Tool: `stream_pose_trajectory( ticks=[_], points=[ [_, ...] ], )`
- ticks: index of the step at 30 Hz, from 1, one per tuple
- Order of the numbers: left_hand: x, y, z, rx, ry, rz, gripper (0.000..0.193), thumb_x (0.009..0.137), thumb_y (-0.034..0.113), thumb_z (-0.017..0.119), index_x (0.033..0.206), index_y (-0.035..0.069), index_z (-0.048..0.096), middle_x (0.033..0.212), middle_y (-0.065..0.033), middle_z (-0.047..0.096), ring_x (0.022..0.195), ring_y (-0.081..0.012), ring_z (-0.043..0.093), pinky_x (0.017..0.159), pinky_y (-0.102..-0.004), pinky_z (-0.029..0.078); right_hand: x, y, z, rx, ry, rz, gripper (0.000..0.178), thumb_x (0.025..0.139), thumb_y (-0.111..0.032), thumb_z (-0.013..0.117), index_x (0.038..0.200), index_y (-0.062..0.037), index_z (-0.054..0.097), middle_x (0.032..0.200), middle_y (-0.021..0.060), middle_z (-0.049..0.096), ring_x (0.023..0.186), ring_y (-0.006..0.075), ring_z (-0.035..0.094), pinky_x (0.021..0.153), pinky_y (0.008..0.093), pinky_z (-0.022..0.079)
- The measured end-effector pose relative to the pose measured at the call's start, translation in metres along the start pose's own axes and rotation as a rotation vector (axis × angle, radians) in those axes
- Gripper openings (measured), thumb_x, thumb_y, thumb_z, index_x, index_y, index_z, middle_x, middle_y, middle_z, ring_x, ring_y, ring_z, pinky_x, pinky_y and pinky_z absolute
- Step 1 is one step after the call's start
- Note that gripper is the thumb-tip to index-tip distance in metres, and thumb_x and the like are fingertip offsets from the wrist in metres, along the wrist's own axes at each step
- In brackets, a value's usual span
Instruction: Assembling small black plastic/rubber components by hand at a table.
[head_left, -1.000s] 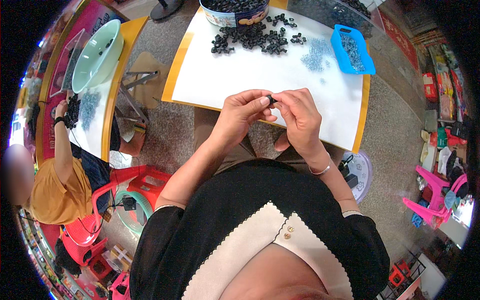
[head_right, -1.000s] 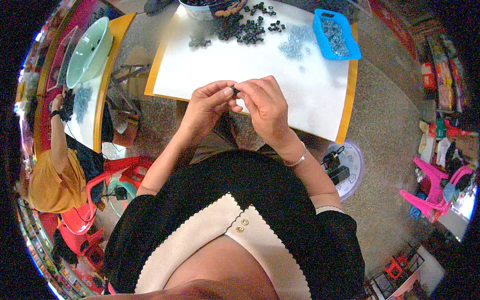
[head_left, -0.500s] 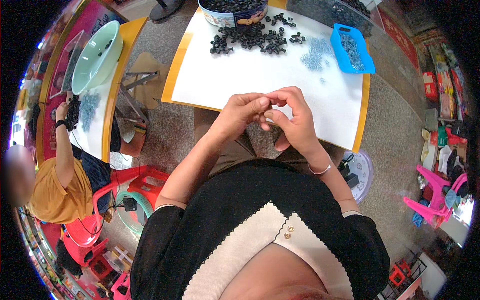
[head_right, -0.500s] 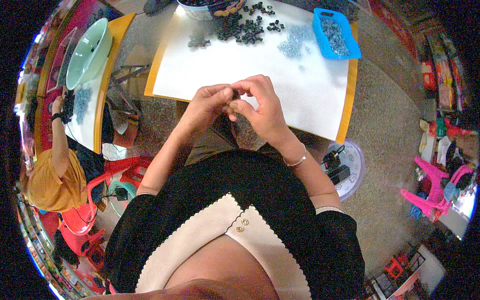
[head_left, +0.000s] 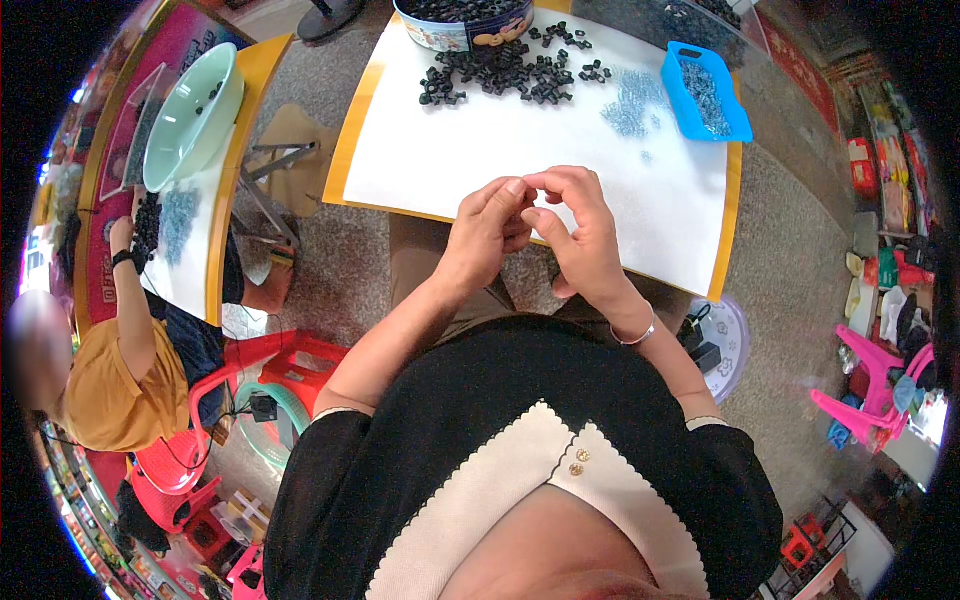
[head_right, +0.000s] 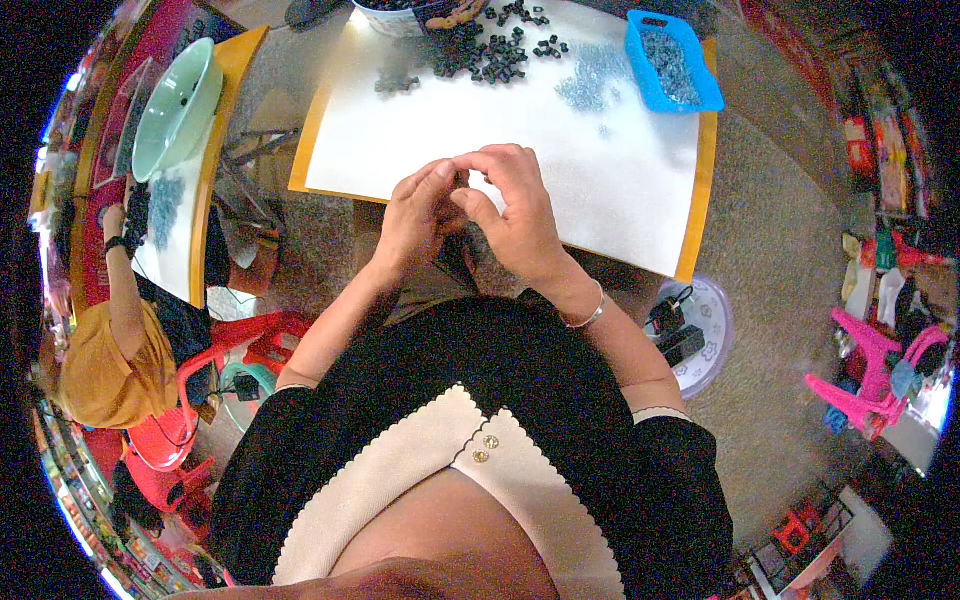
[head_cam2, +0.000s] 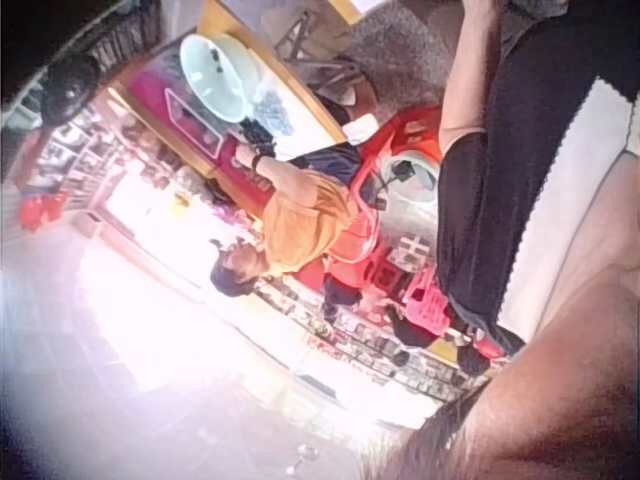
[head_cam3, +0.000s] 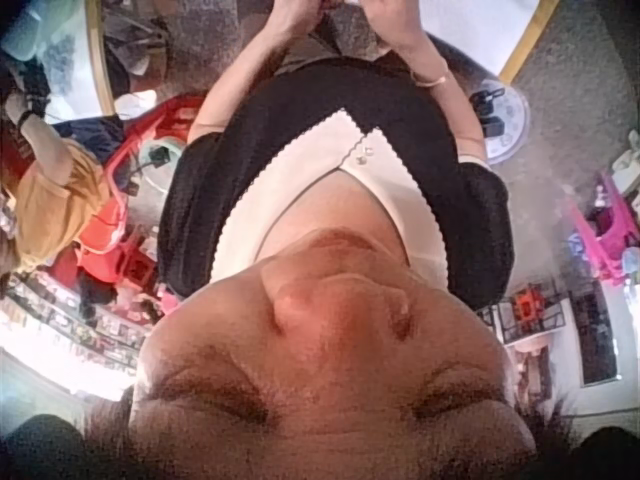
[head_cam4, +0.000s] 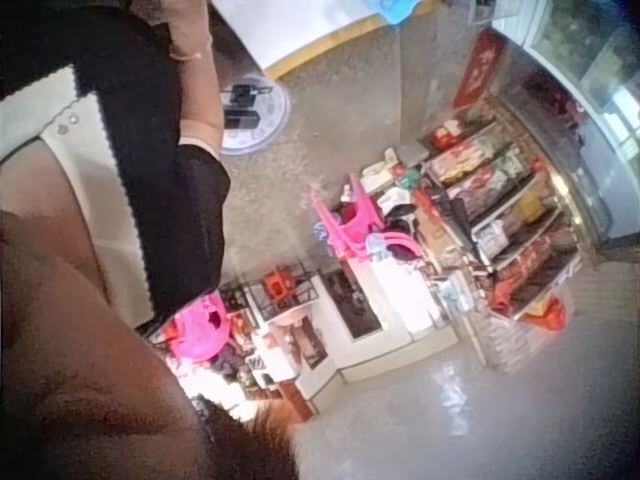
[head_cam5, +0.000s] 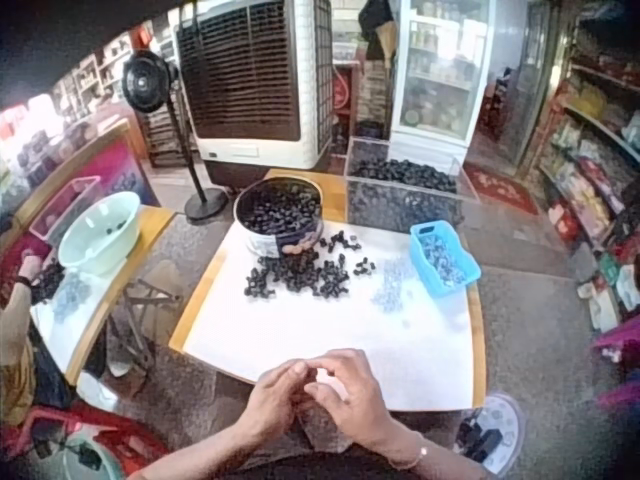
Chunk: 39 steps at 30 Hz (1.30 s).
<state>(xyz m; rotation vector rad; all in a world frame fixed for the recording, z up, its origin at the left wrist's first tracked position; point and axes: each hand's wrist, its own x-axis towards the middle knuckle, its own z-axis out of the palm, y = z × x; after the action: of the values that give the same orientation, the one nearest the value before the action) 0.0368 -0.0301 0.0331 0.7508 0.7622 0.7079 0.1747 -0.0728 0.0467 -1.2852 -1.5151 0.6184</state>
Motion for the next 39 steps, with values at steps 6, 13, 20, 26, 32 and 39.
stream_pose_trajectory(
  ticks=[6, 13, 20, 26, 32, 39],
  points=[
    [0.001, 0.006, -0.003, -0.172, -0.048, -0.059, 0.034, 0.095, 0.033, 0.047, 0.105, 0.001, 0.057, 0.078, 0.0006, 0.052, 0.063, -0.0055, 0.040, 0.054, -0.0204, 0.033, 0.000, 0.000, -0.003, -0.034, 0.033, 0.014, 0.027, 0.077, -0.012, 0.065, 0.103, -0.0065, 0.060, 0.101, 0.0091, 0.053, 0.097, 0.0247, 0.049, 0.081, 0.0330, 0.045],
    [-0.001, 0.011, -0.004, -0.224, -0.128, 0.008, 0.030, 0.092, 0.015, 0.052, 0.115, -0.003, 0.054, 0.091, -0.0060, 0.059, 0.076, -0.0133, 0.055, 0.070, -0.0264, 0.048, 0.002, 0.000, -0.005, 0.037, 0.090, 0.050, 0.021, 0.079, -0.008, 0.062, 0.100, -0.0044, 0.062, 0.101, 0.0088, 0.055, 0.093, 0.0201, 0.052, 0.078, 0.0300, 0.045],
    [-0.010, 0.018, 0.004, -0.098, -0.023, 0.103, 0.025, 0.086, 0.004, 0.058, 0.110, -0.003, 0.057, 0.092, -0.0093, 0.063, 0.077, -0.0162, 0.063, 0.074, -0.0292, 0.053, -0.004, 0.001, -0.008, 0.269, 0.096, 0.134, 0.016, 0.082, -0.004, 0.061, 0.098, -0.0022, 0.061, 0.097, 0.0071, 0.057, 0.083, 0.0138, 0.055, 0.077, 0.0265, 0.045],
    [-0.011, 0.015, 0.003, -0.004, -0.033, 0.163, 0.023, 0.085, 0.005, 0.062, 0.106, -0.001, 0.059, 0.088, -0.0076, 0.064, 0.076, -0.0152, 0.063, 0.072, -0.0285, 0.054, -0.003, 0.000, -0.009, 0.217, 0.087, 0.089, 0.011, 0.083, -0.004, 0.061, 0.093, -0.0021, 0.062, 0.092, 0.0063, 0.058, 0.083, 0.0139, 0.056, 0.075, 0.0259, 0.046],
    [-0.010, 0.018, 0.013, 0.171, -0.002, 0.262, 0.022, 0.085, 0.006, 0.062, 0.105, -0.003, 0.059, 0.088, -0.0071, 0.064, 0.076, -0.0142, 0.063, 0.070, -0.0258, 0.053, 0.001, -0.004, -0.014, 0.178, 0.125, 0.115, 0.009, 0.083, -0.005, 0.061, 0.092, -0.0024, 0.063, 0.088, 0.0061, 0.059, 0.081, 0.0141, 0.056, 0.073, 0.0264, 0.046],
    [-0.001, 0.015, 0.006, 0.307, 0.020, 0.203, 0.026, 0.087, 0.007, 0.059, 0.111, -0.003, 0.055, 0.095, -0.0089, 0.063, 0.080, -0.0124, 0.061, 0.070, -0.0261, 0.052, 0.010, 0.011, -0.017, 0.106, 0.072, 0.192, 0.009, 0.083, -0.006, 0.060, 0.091, -0.0015, 0.062, 0.085, 0.0075, 0.059, 0.079, 0.0150, 0.056, 0.070, 0.0270, 0.045]
  ],
)
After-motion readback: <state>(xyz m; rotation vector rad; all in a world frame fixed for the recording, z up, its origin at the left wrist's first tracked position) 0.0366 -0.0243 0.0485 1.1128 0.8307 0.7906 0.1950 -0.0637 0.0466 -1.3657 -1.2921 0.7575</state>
